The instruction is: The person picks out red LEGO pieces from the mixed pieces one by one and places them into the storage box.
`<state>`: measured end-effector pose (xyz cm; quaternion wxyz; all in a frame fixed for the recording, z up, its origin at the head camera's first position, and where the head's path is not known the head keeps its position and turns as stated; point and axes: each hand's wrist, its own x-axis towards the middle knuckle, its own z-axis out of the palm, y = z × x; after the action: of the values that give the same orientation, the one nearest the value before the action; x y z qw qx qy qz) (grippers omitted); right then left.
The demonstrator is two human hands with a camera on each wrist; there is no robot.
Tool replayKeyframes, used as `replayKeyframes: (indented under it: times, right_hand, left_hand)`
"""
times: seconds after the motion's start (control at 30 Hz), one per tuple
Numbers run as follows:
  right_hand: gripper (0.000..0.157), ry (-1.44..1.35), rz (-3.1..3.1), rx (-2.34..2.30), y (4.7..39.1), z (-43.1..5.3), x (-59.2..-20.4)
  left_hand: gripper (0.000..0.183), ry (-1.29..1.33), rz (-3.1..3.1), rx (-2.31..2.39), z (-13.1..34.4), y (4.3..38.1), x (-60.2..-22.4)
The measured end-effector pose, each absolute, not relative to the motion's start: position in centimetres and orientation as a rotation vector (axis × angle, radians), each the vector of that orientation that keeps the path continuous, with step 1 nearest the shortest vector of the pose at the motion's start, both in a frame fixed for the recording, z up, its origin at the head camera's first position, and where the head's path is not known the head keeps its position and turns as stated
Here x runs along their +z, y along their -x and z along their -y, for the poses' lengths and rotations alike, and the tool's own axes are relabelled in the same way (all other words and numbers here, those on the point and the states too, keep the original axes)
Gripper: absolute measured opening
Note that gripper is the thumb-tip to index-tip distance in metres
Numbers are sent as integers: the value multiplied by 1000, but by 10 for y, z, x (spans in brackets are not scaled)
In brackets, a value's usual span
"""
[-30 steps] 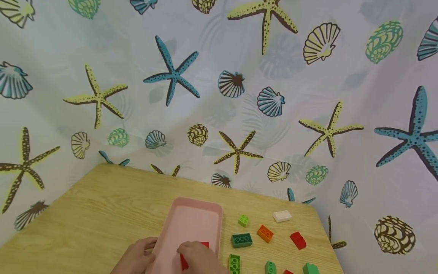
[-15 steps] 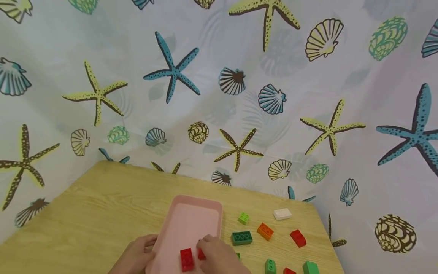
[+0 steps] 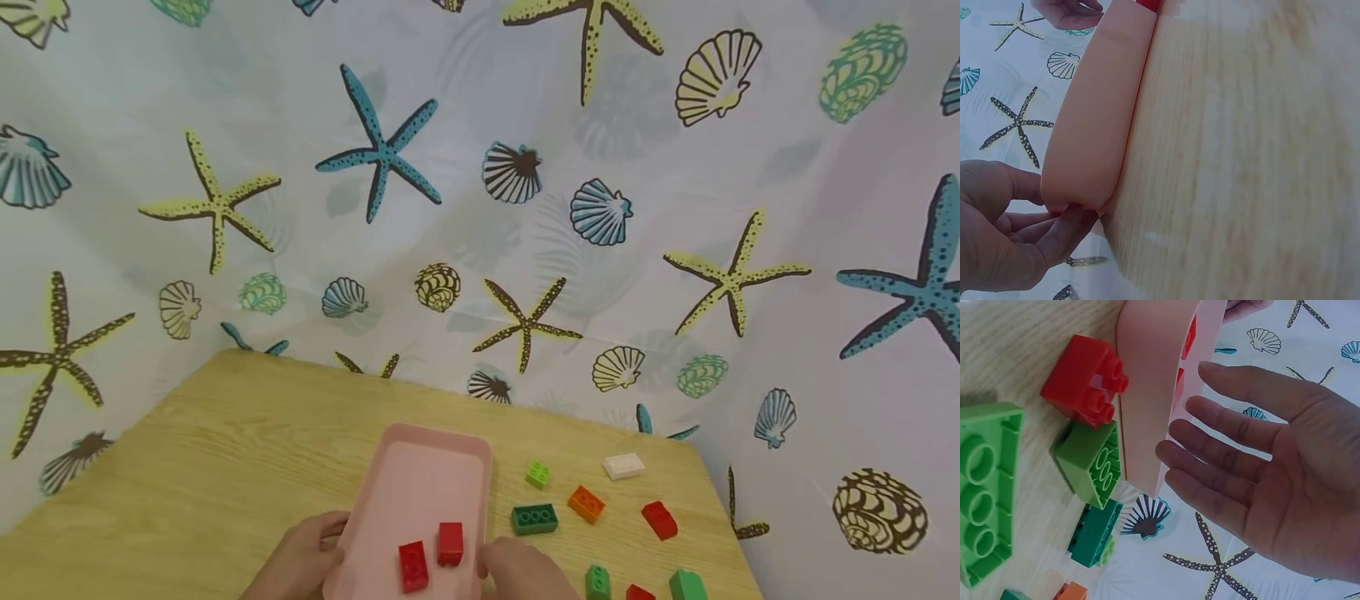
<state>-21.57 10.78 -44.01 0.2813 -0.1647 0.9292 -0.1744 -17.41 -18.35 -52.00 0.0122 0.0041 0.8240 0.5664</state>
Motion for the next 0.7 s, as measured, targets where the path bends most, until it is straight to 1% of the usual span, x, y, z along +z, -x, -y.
replayKeyframes:
  times: [0.1, 0.23, 0.4, 0.5, 0.57, 0.7]
  right_hand:
    - [24, 512, -2480, -420, 214, -113, -445]
    - [19, 566, -2477, -387, 215, -117, -449]
    - [17, 528, -2464, -381, 214, -121, -454]
    - [19, 528, -2432, -359, 221, -126, -470]
    - [21, 534, -2422, -341, 228, -131, -488]
    - [21, 576, -2407, -354, 251, -149, -539]
  left_hand:
    - [48, -18, -2550, 1767, 183, 175, -521]
    - [48, -6, -2555, 1759, 182, 176, -521]
    - [47, 10, -2551, 1742, 182, 176, -522]
    - [47, 4, -2555, 1749, 182, 175, -522]
    - [47, -4, -2567, 1757, 181, 175, -522]
    - [47, -11, -2603, 1768, 180, 175, -522]
